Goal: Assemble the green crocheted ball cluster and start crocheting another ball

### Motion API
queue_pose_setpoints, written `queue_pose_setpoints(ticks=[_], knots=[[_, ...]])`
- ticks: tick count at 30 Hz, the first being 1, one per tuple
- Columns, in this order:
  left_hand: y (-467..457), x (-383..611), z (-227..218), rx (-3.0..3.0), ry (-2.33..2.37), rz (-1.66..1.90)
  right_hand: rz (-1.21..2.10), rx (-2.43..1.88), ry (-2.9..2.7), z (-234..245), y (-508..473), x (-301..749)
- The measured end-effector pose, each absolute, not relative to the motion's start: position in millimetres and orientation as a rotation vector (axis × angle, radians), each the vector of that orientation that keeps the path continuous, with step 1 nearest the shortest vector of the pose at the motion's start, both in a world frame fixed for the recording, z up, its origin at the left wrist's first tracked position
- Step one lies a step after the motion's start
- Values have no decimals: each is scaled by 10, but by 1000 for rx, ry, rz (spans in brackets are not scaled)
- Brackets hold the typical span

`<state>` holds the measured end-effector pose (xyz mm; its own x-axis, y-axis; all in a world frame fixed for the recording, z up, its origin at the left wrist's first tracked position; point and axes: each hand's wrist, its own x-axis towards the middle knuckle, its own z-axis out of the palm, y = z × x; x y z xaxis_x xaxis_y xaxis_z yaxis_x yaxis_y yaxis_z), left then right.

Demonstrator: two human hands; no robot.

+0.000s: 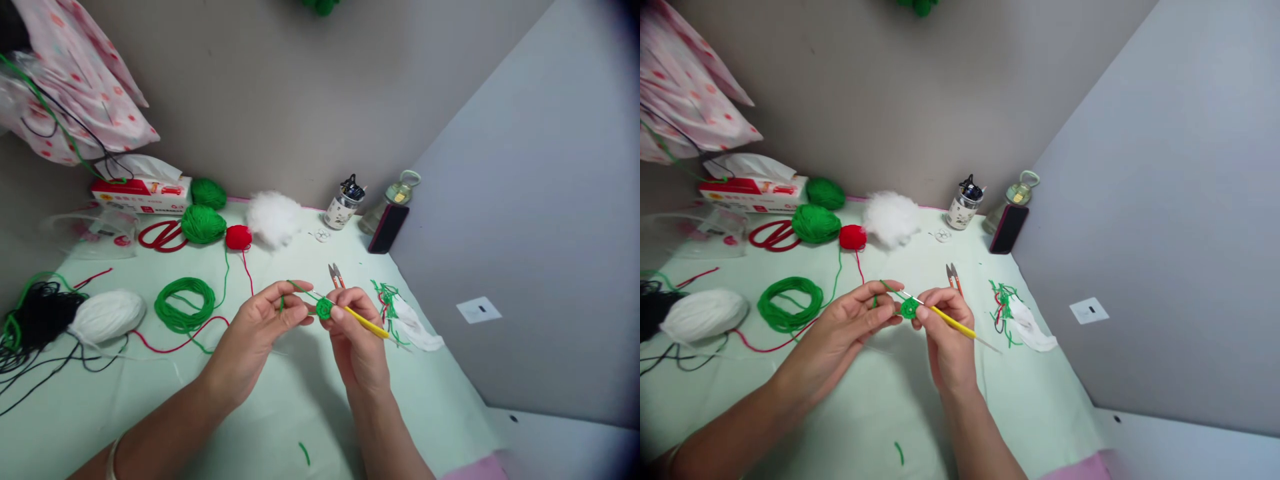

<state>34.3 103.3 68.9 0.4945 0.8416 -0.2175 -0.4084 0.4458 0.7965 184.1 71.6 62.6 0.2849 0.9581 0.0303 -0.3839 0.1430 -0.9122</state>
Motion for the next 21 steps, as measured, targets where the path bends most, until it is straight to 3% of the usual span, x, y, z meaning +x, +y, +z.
queue_pose_setpoints(ticks=[10,21], knots=[[1064,304,661,862,724,865,1042,-1036,-906,576,680,1824],[1129,315,609,929,664,808,1275,-1020,-930,546,681,1867]])
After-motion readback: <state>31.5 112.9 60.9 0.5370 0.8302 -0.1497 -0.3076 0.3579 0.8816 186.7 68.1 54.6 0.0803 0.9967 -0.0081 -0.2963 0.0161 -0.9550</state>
